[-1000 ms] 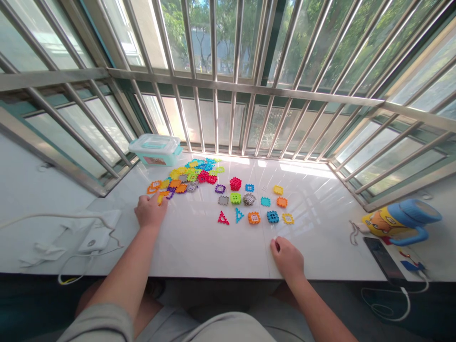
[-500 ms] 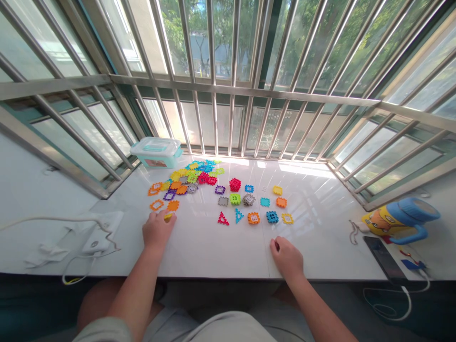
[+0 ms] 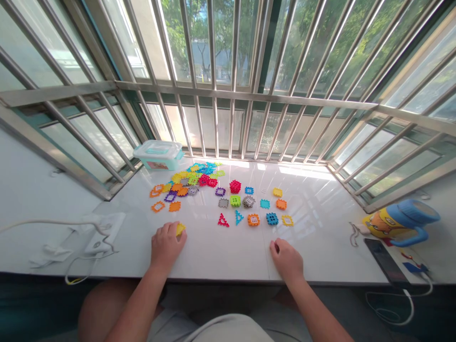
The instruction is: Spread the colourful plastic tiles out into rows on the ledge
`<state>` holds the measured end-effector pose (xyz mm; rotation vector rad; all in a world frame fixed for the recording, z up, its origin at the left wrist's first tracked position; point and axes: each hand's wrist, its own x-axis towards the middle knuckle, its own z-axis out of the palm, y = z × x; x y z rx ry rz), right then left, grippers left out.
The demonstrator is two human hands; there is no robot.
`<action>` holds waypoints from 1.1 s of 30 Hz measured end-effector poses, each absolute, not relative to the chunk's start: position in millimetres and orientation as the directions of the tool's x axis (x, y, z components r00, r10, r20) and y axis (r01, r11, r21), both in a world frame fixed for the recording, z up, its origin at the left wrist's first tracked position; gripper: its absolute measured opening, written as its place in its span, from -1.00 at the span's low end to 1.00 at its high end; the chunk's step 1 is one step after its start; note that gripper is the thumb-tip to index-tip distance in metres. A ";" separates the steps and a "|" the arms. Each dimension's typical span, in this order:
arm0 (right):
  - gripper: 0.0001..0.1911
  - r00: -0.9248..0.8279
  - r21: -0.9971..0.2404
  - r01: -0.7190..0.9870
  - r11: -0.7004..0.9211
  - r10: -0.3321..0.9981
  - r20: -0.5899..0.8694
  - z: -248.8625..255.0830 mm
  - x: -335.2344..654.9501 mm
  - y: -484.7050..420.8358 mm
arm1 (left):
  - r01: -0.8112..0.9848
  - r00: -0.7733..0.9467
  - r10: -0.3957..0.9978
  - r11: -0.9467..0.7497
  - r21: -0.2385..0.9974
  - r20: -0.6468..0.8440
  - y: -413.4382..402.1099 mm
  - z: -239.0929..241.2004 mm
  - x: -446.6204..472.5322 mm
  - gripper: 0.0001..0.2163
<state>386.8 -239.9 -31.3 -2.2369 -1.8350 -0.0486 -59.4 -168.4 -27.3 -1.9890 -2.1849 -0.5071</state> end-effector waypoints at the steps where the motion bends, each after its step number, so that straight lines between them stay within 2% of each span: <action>1: -0.65 0.207 -0.166 0.970 -0.177 0.962 0.180 -31.5 386.8 -240.1 | 0.984 -0.084 0.942 0.027 0.178 0.324 -175.6 -28.5 -54.3 -0.62; 5: -0.65 0.199 -0.157 0.972 -0.173 0.965 0.171 -31.2 387.9 -240.5 | 0.945 0.096 0.958 -0.173 0.276 0.272 -203.1 -30.1 -28.4 -0.68; 10: -0.65 0.138 -0.158 0.981 -0.110 0.975 0.174 -24.1 380.5 -239.9 | 0.881 0.274 0.927 -0.348 0.320 0.255 -233.6 -25.4 22.0 -0.67; 14: -0.78 -0.113 -0.336 0.927 0.166 0.979 0.172 -15.8 343.3 -243.0 | 0.815 0.402 0.885 -0.462 0.349 0.234 -234.8 -20.8 50.5 -0.56; 16: -0.67 -0.213 -0.449 0.849 0.279 0.958 0.192 -14.6 317.8 -245.1 | 0.796 0.411 0.880 -0.473 0.377 0.238 -219.8 -19.4 51.7 -0.51; 19: -0.46 -0.212 -0.524 0.799 0.293 0.954 0.212 -16.8 287.5 -245.2 | 0.865 0.250 0.937 -0.330 0.378 0.245 -181.9 -17.9 40.2 -0.66; 21: -0.47 -0.185 -0.527 0.806 0.268 0.961 0.205 -18.7 278.0 -243.2 | 0.932 0.103 0.975 -0.164 0.323 0.198 -154.2 -16.3 30.8 -0.69; 24: -0.49 -0.190 -0.528 0.808 0.262 0.964 0.187 -19.9 275.9 -239.7 | 0.973 -0.020 0.997 0.001 0.231 0.079 -120.5 -12.7 25.1 -0.60; 28: -0.43 -0.201 -0.527 0.805 0.272 0.961 0.189 -20.4 275.4 -236.9 | 0.981 -0.112 0.992 0.120 0.155 -0.056 -93.9 -9.7 31.9 -0.48; 33: -0.50 -0.238 -0.507 0.817 0.276 0.961 0.140 -20.7 270.4 -226.6 | 0.978 -0.155 0.984 0.165 0.130 -0.085 -80.5 -10.5 36.8 -0.44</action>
